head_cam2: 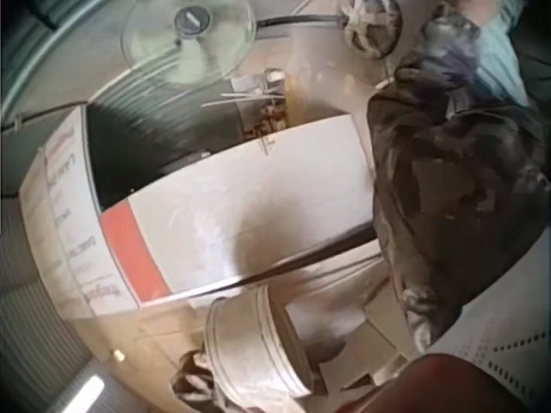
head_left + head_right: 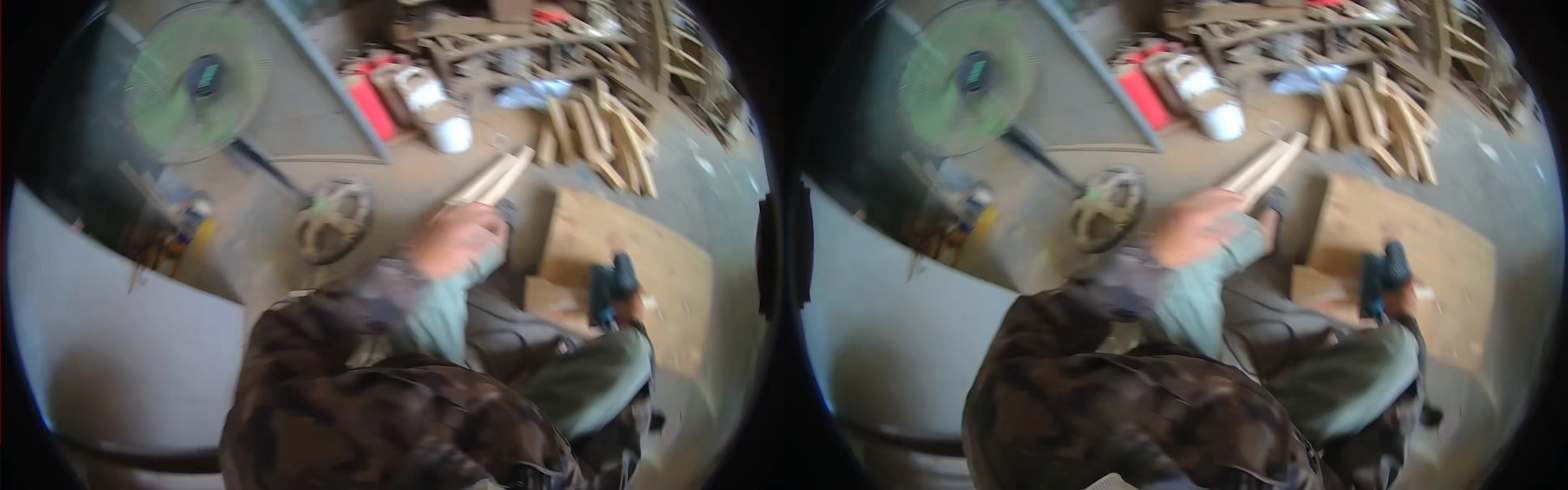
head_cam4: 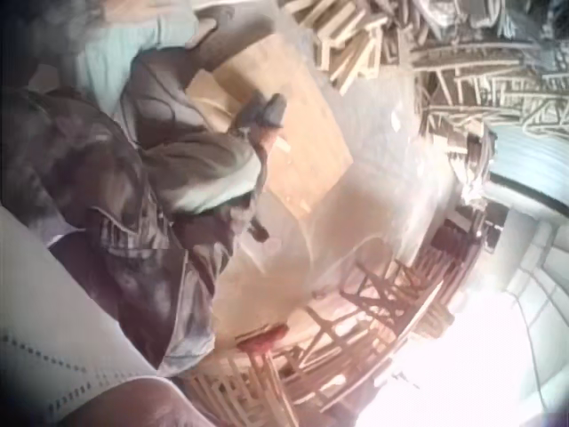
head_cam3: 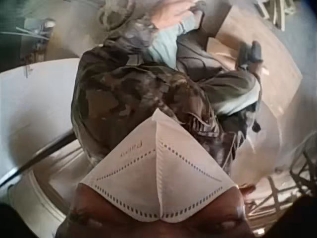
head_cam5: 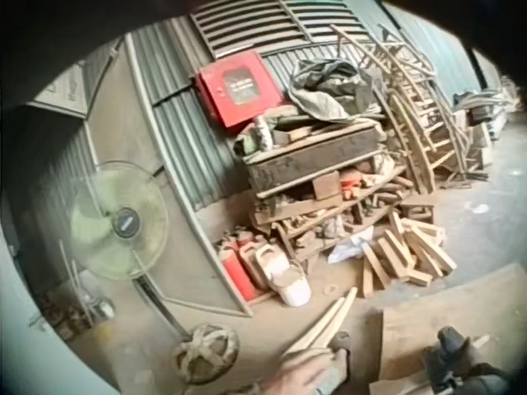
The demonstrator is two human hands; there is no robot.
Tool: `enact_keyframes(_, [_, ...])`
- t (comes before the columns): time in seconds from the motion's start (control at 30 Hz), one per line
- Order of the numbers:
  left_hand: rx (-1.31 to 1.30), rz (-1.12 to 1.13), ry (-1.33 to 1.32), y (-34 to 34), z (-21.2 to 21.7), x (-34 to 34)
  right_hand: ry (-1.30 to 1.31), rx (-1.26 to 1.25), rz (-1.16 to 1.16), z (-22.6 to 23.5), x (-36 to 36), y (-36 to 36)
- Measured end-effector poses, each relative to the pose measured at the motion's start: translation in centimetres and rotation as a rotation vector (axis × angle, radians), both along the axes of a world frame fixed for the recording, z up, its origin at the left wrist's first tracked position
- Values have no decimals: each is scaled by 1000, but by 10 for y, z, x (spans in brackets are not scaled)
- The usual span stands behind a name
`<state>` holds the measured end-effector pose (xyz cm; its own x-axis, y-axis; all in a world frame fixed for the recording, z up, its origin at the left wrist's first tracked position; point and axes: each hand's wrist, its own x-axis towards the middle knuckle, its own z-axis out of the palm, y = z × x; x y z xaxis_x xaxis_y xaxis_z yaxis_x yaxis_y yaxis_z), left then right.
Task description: Sand a curved wooden furniture component, likely a chair leg, using an angle grinder with a sanding disc and a finishing orbital sander.
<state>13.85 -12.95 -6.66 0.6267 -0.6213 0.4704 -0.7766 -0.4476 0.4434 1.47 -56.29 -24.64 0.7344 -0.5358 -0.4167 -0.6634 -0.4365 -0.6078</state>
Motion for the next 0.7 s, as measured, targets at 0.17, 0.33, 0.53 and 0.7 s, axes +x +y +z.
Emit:
enact_keyframes(0.17, [496,-222,-56,-127,-69,-31,-479,-196,302,-69,22,-31])
enact_keyframes(0.33, [882,-161,393,-143,-250,-11,-55,-383,204,-111,42,23])
enact_keyframes(0.53, [952,37,359,-140,-284,-3,-154,-13,25,-37,31,44])
enact_keyframes(0.7, [868,134,428,-110,-307,13,-227,-58,90,-76,55,46])
